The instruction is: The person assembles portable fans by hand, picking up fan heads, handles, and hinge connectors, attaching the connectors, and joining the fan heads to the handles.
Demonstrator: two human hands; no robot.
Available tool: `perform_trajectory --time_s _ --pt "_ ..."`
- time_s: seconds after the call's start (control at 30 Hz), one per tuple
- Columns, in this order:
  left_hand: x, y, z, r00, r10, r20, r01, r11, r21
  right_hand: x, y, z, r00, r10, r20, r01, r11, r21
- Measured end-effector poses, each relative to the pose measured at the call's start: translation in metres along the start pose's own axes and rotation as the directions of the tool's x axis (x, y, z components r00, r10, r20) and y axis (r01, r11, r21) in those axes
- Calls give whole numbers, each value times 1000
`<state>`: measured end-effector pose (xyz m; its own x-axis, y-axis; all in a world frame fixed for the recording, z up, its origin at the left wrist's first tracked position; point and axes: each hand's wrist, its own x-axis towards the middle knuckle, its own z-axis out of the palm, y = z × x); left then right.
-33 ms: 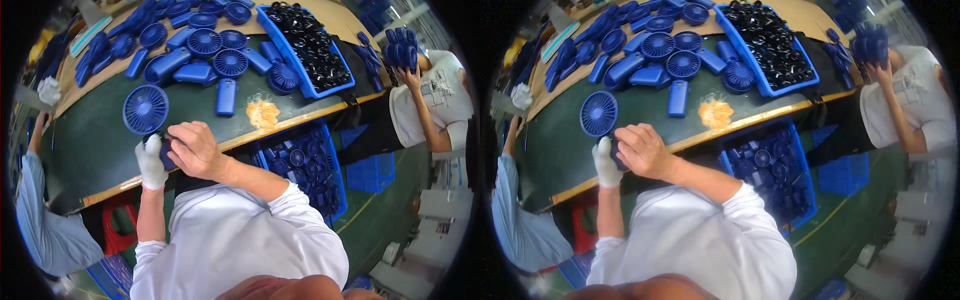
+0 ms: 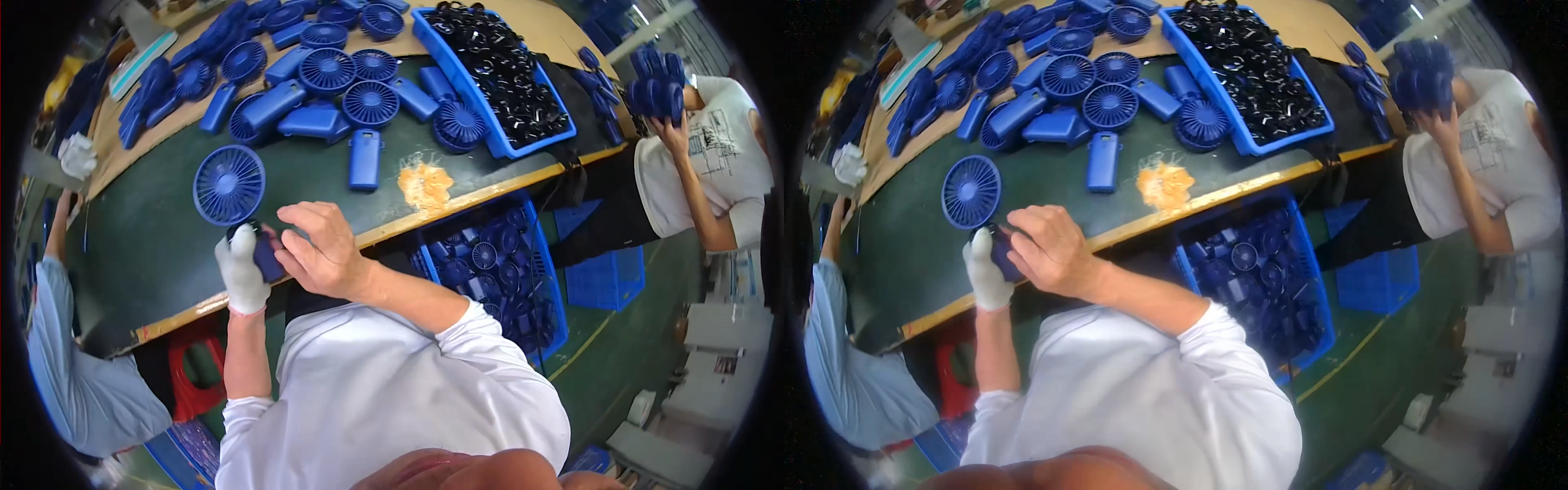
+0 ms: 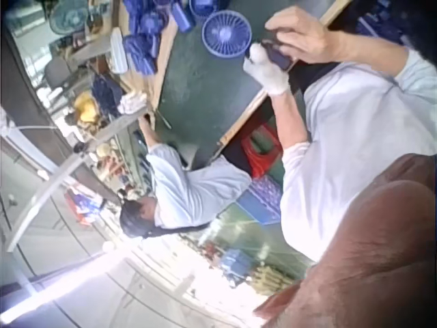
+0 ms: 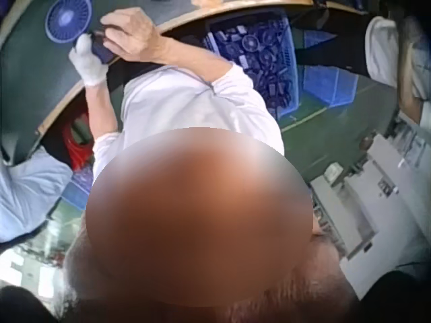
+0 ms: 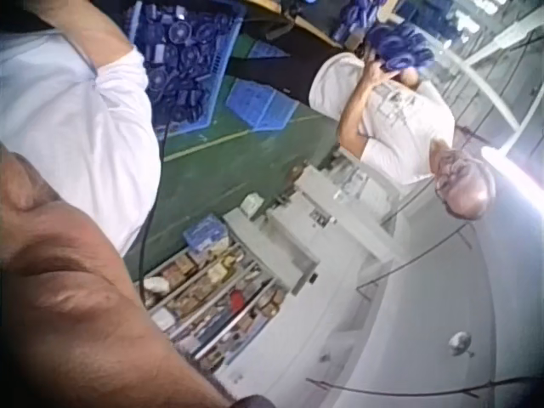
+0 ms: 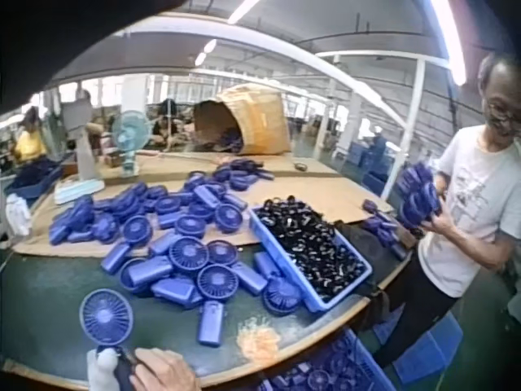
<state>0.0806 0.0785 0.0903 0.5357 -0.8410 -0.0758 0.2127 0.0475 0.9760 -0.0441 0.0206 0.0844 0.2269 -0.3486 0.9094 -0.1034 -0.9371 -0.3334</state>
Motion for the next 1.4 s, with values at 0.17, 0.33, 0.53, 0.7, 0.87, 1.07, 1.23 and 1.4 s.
perform_trajectory --time_s 0.17,0.33,0.53,0.7,0.87,1.07,1.23,1.4 --pt "-6 3 -13 999 33 6 -33 998 47 -16 -11 -5 910 384 157 -412 881 231" --pt "5 -28 -14 996 7 93 -13 998 57 -16 -4 4 443 748 494 -889 295 351" --pt "-12 5 18 853 -329 406 363 932 -9 -16 2 -5 161 737 657 -776 -316 546" --pt "-14 7 13 890 -288 354 271 958 99 -12 -3 -9 211 714 667 -798 -267 540" --pt "-13 8 10 813 -326 482 257 944 206 -23 -10 -10 499 781 375 -778 214 590" --pt "-17 -5 15 688 -243 684 352 936 -22 -32 35 -14 759 408 508 -615 193 764" --pt "-24 -10 43 816 437 379 -578 612 540 -34 36 -11 823 393 410 -385 -144 911" --pt "-20 -18 56 690 560 458 -719 461 520 -42 36 -15 811 474 342 -209 -312 927"
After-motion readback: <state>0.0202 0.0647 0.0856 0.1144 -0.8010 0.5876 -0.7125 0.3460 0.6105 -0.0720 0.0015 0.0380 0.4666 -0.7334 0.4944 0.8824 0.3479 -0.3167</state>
